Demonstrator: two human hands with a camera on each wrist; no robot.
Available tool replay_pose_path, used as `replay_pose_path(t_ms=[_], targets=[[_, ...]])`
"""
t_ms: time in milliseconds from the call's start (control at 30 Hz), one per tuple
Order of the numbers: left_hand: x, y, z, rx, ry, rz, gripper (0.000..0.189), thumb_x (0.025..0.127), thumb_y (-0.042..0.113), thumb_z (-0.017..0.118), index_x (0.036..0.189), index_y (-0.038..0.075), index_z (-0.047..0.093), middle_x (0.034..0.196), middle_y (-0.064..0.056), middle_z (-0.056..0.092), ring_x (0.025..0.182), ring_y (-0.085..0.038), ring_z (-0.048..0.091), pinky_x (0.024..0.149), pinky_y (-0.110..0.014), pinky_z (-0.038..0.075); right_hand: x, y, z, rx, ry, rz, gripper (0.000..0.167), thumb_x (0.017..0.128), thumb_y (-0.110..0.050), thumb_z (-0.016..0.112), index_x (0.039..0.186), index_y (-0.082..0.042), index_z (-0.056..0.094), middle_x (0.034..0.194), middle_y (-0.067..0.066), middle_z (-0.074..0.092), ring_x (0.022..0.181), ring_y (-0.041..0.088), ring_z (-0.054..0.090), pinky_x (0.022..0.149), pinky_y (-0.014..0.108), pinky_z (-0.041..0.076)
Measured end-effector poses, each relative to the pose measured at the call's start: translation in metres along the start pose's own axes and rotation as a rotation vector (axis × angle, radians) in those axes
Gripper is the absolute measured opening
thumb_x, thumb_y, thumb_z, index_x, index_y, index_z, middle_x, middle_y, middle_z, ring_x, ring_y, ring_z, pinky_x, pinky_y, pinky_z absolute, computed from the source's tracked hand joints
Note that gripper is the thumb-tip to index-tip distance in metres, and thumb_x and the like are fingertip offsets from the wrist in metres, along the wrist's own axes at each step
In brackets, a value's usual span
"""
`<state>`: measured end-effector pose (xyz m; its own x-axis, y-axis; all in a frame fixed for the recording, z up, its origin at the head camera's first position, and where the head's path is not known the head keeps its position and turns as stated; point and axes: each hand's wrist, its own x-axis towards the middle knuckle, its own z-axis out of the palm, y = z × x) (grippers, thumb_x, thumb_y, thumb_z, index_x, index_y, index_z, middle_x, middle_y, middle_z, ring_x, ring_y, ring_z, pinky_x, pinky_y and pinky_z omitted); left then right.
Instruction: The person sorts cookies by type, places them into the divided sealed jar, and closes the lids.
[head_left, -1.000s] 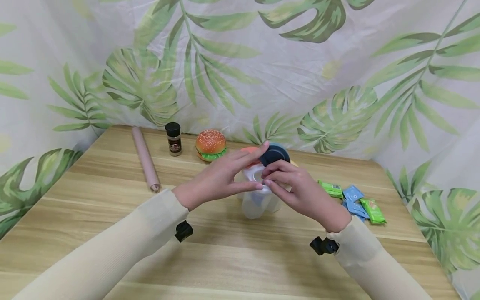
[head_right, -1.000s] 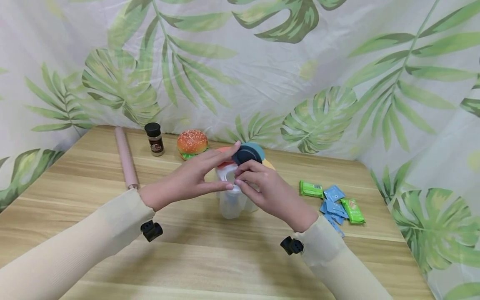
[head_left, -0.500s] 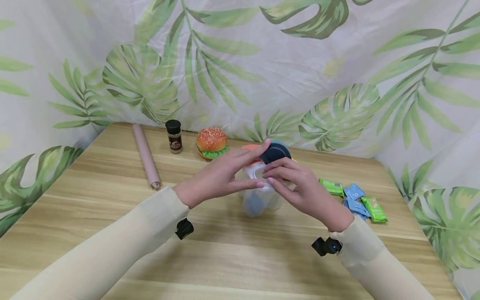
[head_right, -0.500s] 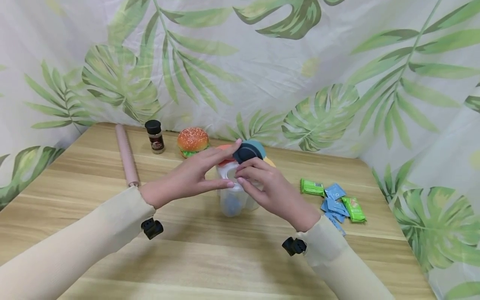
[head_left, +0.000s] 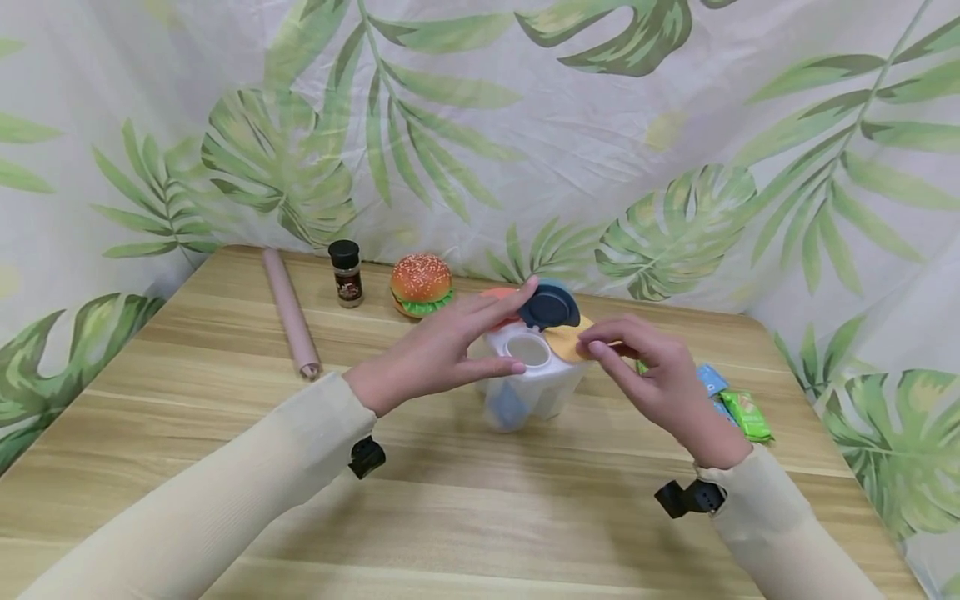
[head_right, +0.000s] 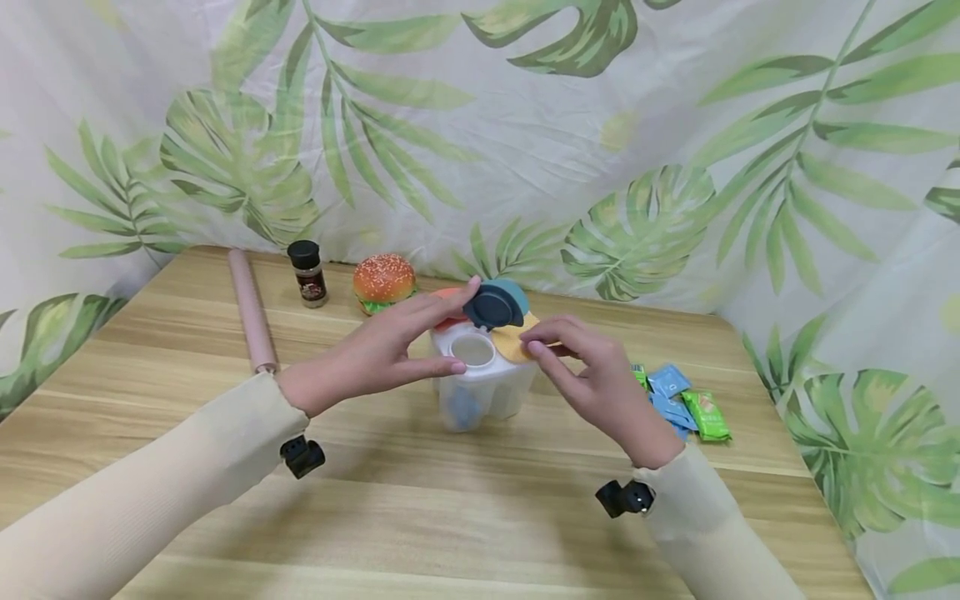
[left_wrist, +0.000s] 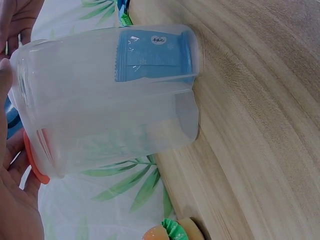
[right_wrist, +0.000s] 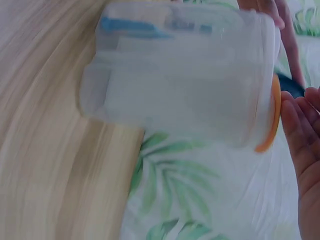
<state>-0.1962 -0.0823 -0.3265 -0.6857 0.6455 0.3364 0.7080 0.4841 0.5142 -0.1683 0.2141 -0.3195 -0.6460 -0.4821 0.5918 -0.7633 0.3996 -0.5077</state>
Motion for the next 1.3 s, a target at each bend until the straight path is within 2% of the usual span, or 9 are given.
replay_pose_path(t_ms=[233, 400, 500, 633, 733, 833, 1000, 1200, 1300], targets=[[-0.002, -0.002, 0.001, 0.008, 0.020, 0.024, 0.091, 0.097, 0.041, 0.076, 0.169, 0.027, 0.021, 0.161, -0.001, 0.051, 0.148, -0.022, 0.049, 0.123, -0.047, 0.041, -0.025, 0.021, -0.022, -0.079, 0.076, 0.100, 0.021, 0.098, 0.010, 0.064, 0.112, 0.000, 0.075, 0.103, 0.010, 0.077, 0.095, -0.009, 0.069, 0.082, 0.011, 0.058], [0.000, 0.000, 0.003, -0.006, 0.033, 0.052, 0.091, 0.096, 0.040, 0.077, 0.168, 0.024, 0.023, 0.158, -0.001, 0.054, 0.145, -0.020, 0.052, 0.124, -0.044, 0.041, -0.048, 0.043, -0.039, -0.118, 0.102, 0.263, 0.018, 0.101, 0.004, 0.063, 0.114, 0.000, 0.075, 0.103, -0.014, 0.074, 0.090, -0.012, 0.068, 0.077, 0.007, 0.056], [0.000, 0.000, 0.004, -0.005, 0.035, 0.060, 0.091, 0.096, 0.040, 0.077, 0.168, 0.023, 0.024, 0.157, -0.001, 0.056, 0.144, -0.020, 0.053, 0.124, -0.044, 0.041, -0.061, 0.059, -0.050, -0.193, 0.078, 0.396, 0.017, 0.104, -0.004, 0.063, 0.116, 0.000, 0.074, 0.104, -0.006, 0.075, 0.090, -0.019, 0.062, 0.075, 0.002, 0.052], [0.000, -0.001, 0.004, 0.004, 0.031, 0.051, 0.091, 0.096, 0.040, 0.076, 0.168, 0.024, 0.023, 0.154, 0.000, 0.058, 0.145, -0.020, 0.051, 0.124, -0.045, 0.041, -0.076, 0.077, -0.064, -0.321, -0.052, 0.538, 0.022, 0.105, -0.012, 0.064, 0.121, 0.002, 0.071, 0.108, 0.019, 0.075, 0.092, -0.019, 0.058, 0.077, 0.007, 0.053], [-0.001, -0.002, 0.003, 0.015, 0.033, 0.050, 0.091, 0.096, 0.040, 0.076, 0.169, 0.024, 0.023, 0.152, 0.000, 0.059, 0.144, -0.020, 0.052, 0.123, -0.045, 0.041, -0.085, 0.087, -0.071, -0.388, -0.188, 0.589, 0.024, 0.102, -0.004, 0.064, 0.122, 0.009, 0.067, 0.113, 0.031, 0.071, 0.097, 0.014, 0.072, 0.084, 0.034, 0.063], [-0.001, -0.002, 0.002, 0.020, 0.041, 0.058, 0.092, 0.096, 0.040, 0.077, 0.169, 0.024, 0.023, 0.151, 0.000, 0.060, 0.142, -0.021, 0.054, 0.122, -0.045, 0.043, -0.093, 0.094, -0.076, -0.440, -0.319, 0.629, 0.028, 0.099, 0.005, 0.062, 0.124, 0.015, 0.063, 0.119, 0.039, 0.067, 0.105, 0.052, 0.067, 0.085, 0.061, 0.057], [0.001, -0.001, 0.002, 0.021, 0.041, 0.058, 0.092, 0.096, 0.041, 0.077, 0.169, 0.025, 0.022, 0.152, -0.001, 0.059, 0.142, -0.021, 0.054, 0.122, -0.045, 0.043, -0.104, 0.102, -0.083, -0.493, -0.450, 0.667, 0.036, 0.094, 0.011, 0.055, 0.128, 0.017, 0.061, 0.129, 0.045, 0.060, 0.097, 0.043, 0.064, 0.076, 0.048, 0.052], [0.000, -0.001, 0.003, 0.018, 0.031, 0.035, 0.092, 0.096, 0.042, 0.076, 0.169, 0.026, 0.021, 0.156, -0.001, 0.056, 0.146, -0.022, 0.051, 0.123, -0.047, 0.041, -0.107, 0.106, -0.082, -0.486, -0.510, 0.660, 0.040, 0.093, 0.012, 0.055, 0.132, 0.017, 0.058, 0.131, 0.046, 0.059, 0.084, 0.031, 0.058, 0.072, 0.042, 0.046], [0.000, -0.002, 0.003, 0.019, 0.032, 0.027, 0.092, 0.096, 0.041, 0.076, 0.169, 0.026, 0.022, 0.158, -0.001, 0.054, 0.147, -0.023, 0.050, 0.123, -0.047, 0.041, -0.107, 0.107, -0.082, -0.498, -0.524, 0.637, 0.040, 0.093, 0.011, 0.058, 0.132, 0.017, 0.058, 0.129, 0.045, 0.060, 0.088, 0.036, 0.065, 0.073, 0.045, 0.050]])
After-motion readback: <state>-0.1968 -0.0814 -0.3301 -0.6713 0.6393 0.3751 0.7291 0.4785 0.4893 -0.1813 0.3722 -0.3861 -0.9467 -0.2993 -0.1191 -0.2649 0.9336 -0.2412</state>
